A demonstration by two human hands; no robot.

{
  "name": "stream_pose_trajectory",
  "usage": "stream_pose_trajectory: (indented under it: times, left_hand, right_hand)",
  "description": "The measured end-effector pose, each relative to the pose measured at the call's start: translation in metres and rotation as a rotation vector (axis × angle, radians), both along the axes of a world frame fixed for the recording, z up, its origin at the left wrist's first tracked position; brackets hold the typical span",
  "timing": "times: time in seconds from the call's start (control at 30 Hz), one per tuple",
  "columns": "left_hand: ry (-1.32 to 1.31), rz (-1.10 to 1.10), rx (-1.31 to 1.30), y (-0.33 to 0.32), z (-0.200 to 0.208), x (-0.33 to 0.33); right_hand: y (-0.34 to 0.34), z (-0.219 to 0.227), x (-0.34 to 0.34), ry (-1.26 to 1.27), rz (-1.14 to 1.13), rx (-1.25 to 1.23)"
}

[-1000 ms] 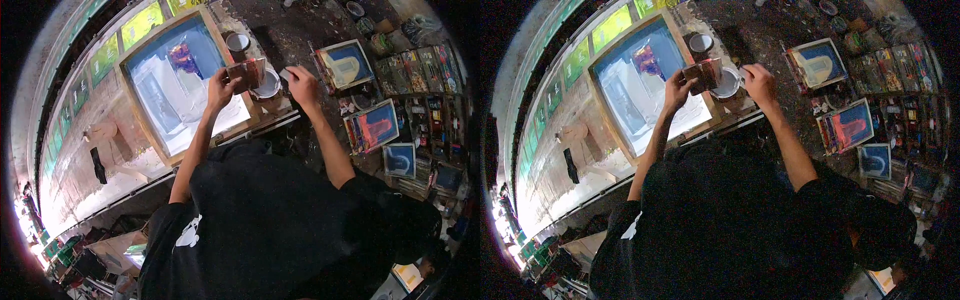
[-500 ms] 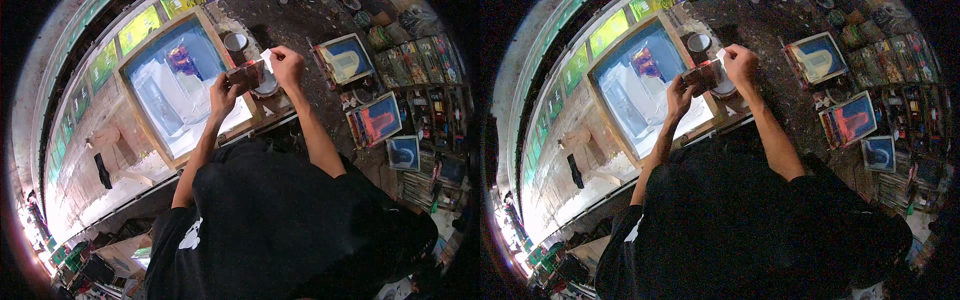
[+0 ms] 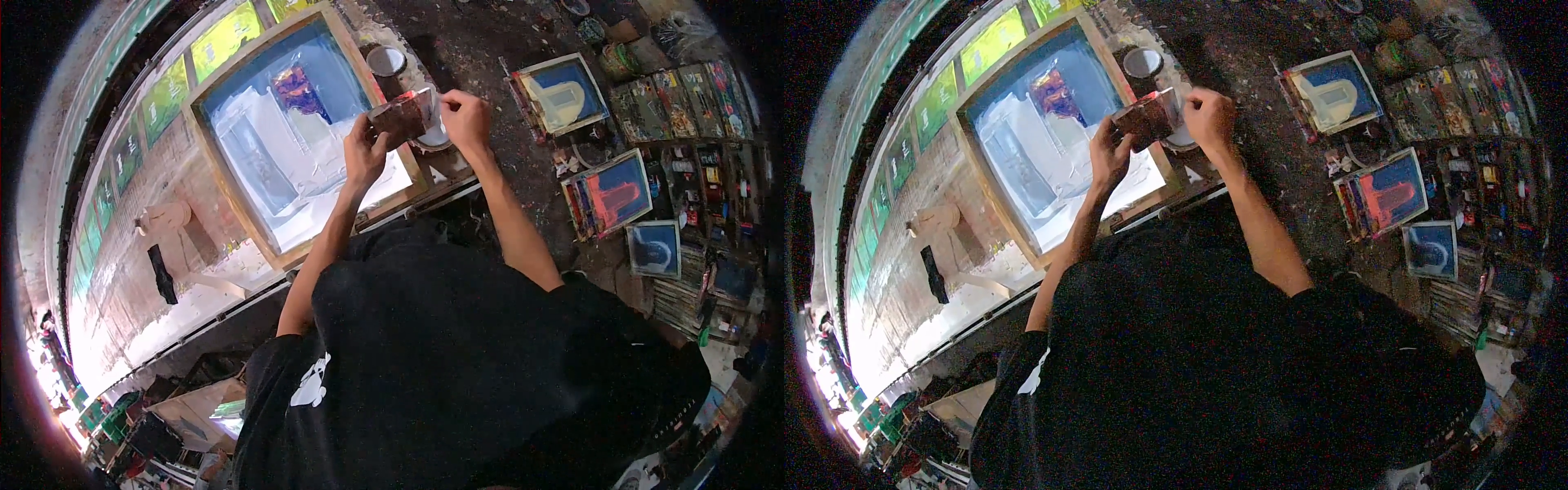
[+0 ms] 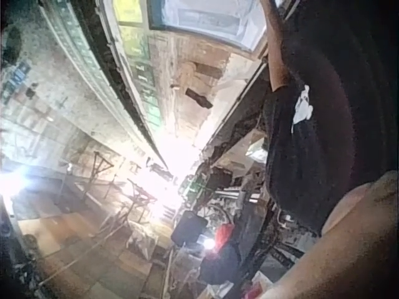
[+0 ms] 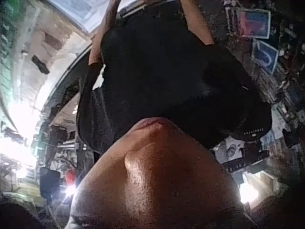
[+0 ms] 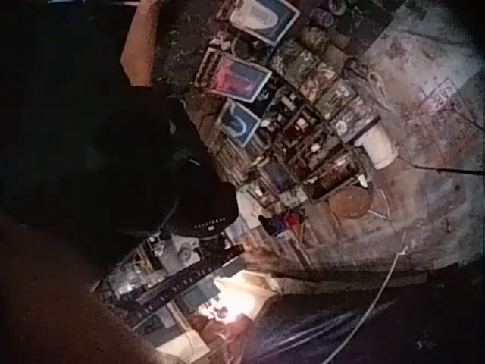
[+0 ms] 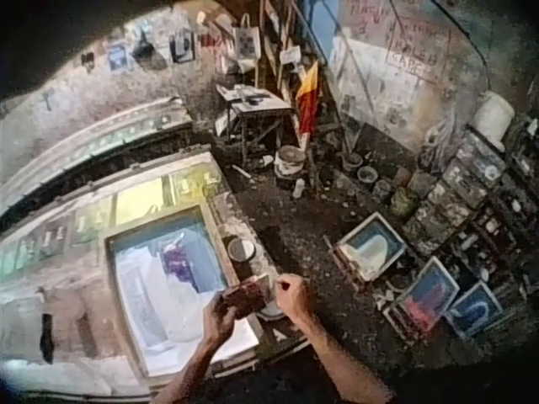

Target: Applying ink to a screen and printing a design on a surface.

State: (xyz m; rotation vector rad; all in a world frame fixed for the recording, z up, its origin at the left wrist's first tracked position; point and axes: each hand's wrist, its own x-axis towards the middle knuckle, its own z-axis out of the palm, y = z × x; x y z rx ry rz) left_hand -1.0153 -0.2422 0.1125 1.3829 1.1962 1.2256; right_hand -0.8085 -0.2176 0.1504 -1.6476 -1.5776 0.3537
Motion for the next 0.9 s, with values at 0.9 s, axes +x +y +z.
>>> stream_pose_trajectory:
  times: [0.9]
  left_hand:
    - [-0.016, -0.235, -0.073, 0.002, 0.014, -0.011]
  right_hand:
    - [0.036, 0.041, 0.044, 0.065, 0.435, -0.042]
